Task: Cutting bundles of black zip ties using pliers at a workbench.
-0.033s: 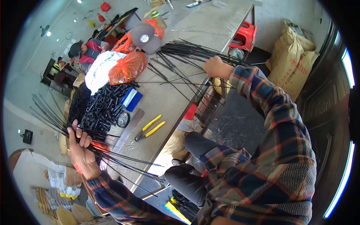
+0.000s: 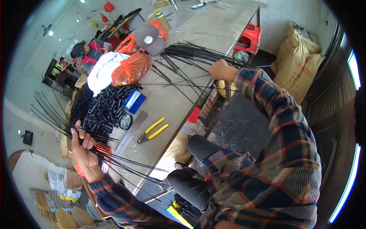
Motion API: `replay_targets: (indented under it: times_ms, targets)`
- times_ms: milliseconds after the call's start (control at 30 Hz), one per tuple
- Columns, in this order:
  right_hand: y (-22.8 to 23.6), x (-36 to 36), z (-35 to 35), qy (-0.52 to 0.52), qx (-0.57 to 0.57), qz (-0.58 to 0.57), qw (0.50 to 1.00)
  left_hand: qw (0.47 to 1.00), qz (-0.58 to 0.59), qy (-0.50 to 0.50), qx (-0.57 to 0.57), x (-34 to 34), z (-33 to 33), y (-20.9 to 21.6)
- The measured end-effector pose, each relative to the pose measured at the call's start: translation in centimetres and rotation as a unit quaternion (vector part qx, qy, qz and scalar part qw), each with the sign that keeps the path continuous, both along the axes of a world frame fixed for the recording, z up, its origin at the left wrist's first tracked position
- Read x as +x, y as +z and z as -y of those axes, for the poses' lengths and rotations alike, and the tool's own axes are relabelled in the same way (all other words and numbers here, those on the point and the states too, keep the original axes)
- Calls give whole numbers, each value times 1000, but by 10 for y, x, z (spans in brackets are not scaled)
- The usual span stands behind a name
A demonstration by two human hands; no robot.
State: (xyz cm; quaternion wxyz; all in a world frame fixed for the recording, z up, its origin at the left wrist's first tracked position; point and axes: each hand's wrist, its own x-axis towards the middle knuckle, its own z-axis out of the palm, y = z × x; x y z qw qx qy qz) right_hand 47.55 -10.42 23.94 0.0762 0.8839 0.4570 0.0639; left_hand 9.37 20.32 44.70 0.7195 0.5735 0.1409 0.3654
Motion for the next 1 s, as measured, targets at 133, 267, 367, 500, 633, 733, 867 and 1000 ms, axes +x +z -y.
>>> replay_targets:
  times_ms: [133,267,367,500,633,733,867,1000]
  targets:
    - [3,9,0,32,57,-36,997,999,-33,20,16,5,47,-7]
    - [18,28,-41,6,74,-108,991,1000,-23,13,16,-5,67,-9]
    - [3,42,-75,68,90,-12,994,1000,5,-15,-7,-5,82,-15]
    - [86,-99,-115,204,258,-207,921,998,-16,-49,29,6,84,-30]
    - [106,-233,-123,390,319,-624,597,994,43,-97,6,23,87,-43]
    - [100,-275,-132,341,315,-716,522,995,4,-104,7,3,76,-58]
    - [100,-287,-136,280,355,-743,494,995,-22,-91,-33,-17,65,-70]
    - [93,-293,-146,293,389,-704,517,996,12,-82,-32,-25,68,-75]
